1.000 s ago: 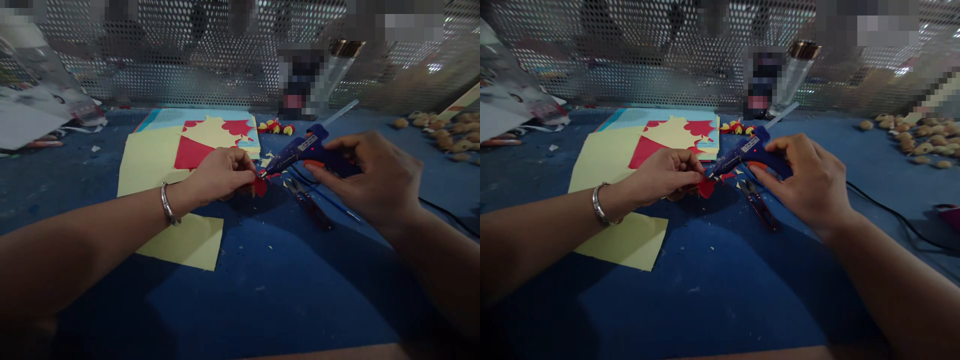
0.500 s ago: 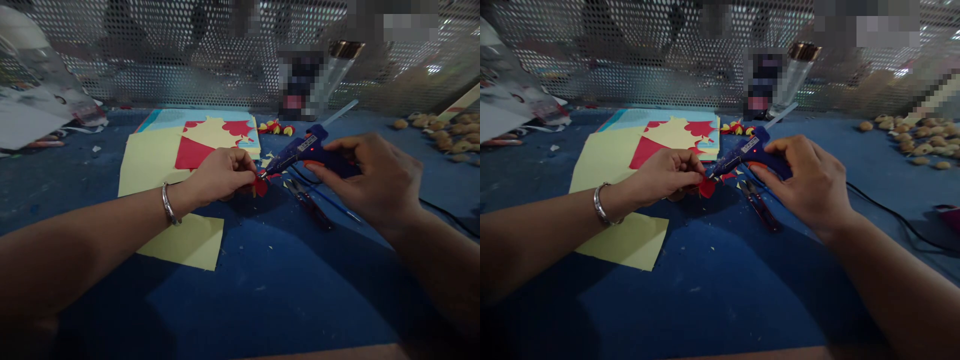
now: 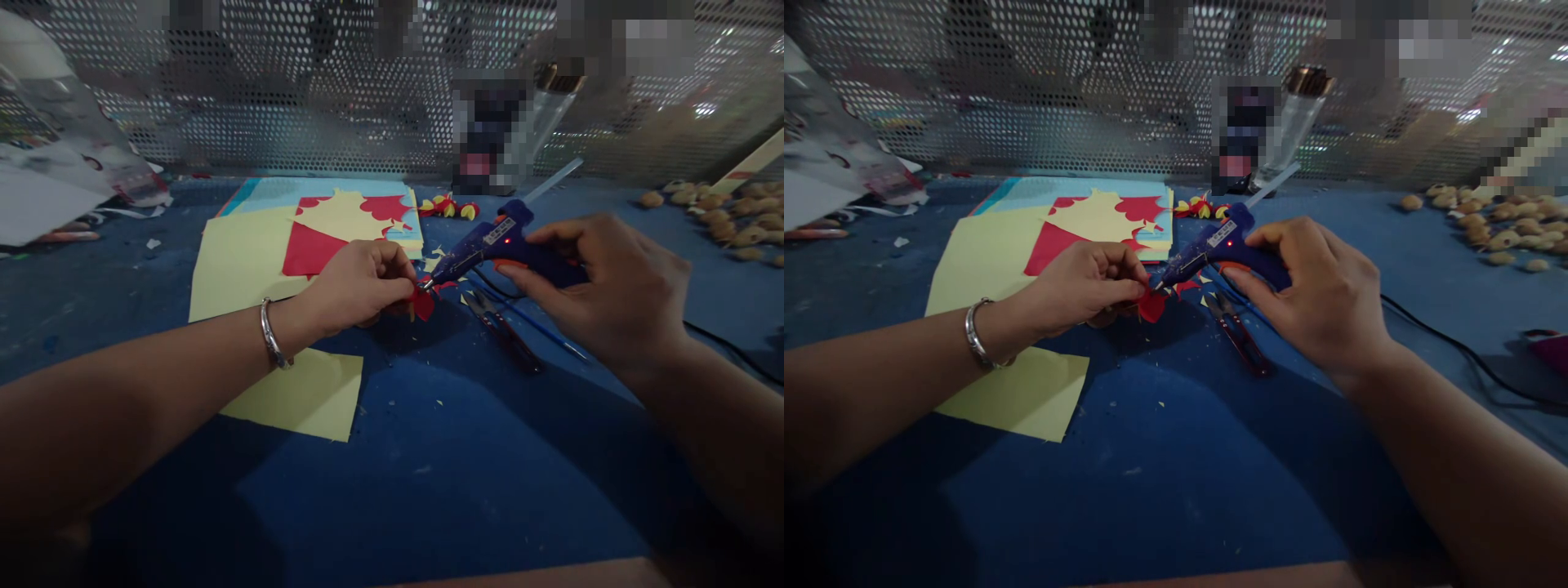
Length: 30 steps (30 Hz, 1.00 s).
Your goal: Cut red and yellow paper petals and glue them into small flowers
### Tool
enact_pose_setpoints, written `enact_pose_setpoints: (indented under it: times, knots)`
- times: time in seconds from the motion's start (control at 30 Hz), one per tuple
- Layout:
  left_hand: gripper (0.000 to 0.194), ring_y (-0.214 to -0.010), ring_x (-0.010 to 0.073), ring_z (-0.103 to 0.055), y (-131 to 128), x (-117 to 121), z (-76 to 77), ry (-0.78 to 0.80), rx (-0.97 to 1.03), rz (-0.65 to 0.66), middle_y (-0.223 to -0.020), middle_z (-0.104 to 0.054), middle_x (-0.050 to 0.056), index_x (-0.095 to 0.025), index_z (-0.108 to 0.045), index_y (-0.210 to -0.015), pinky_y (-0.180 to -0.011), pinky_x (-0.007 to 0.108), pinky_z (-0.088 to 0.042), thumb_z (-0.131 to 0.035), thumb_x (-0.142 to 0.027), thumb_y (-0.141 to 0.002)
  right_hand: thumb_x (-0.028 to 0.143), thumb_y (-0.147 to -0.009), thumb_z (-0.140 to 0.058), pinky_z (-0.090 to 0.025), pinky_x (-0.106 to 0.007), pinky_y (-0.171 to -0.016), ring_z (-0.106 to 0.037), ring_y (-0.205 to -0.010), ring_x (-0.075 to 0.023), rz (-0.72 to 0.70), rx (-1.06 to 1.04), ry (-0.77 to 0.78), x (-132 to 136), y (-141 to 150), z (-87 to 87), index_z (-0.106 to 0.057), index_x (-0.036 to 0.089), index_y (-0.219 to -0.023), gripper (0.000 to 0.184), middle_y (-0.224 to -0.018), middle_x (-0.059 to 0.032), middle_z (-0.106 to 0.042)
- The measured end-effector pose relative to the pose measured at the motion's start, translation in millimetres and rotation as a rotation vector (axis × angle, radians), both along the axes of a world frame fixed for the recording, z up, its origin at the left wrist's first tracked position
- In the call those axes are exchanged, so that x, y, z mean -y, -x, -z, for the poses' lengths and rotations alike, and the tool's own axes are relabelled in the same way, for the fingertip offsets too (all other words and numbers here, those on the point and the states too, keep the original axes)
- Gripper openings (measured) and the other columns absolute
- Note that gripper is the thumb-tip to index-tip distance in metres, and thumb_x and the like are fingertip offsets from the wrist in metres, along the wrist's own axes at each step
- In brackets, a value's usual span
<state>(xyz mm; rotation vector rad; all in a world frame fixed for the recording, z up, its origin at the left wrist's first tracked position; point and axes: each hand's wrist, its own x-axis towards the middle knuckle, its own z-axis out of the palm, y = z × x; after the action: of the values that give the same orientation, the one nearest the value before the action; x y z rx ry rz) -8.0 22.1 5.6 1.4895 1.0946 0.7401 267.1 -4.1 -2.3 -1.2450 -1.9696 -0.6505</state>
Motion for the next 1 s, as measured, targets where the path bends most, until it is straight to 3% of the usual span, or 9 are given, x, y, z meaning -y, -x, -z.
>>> enact_pose_setpoints:
  times: [0.53,1.0]
  knots:
    - [0.016,-0.049,0.0073,-0.057,1.0,-0.1,1.9,-0.033,0.002,0.013,-0.062,-0.064,-0.001,-0.018,-0.063,-0.081,-0.04,0.02,-0.03,-0.067,-0.004,-0.087,0.06,-0.092,-0.073,-0.056,-0.033,-0.069,-0.069,-0.073,-0.019,-0.005,-0.023,0.01,-1.2,-1.5,0.2,-0.07,0.026,-0.104,0.036,-0.086,0.001,-0.072]
    - [0.016,-0.045,0.0055,-0.046,2.8,0.8,-1.6,-0.071,-0.047,0.025,-0.064,-0.056,-0.003,-0.019,-0.064,-0.082,-0.039,0.021,-0.03,-0.065,-0.005,-0.089,0.054,-0.091,-0.076,-0.057,-0.033,-0.07,-0.072,-0.076,-0.0198,-0.022,0.002,-0.024,-3.2,-2.3,0.0,-0.07,0.025,-0.104,0.033,-0.089,0.0004,-0.076]
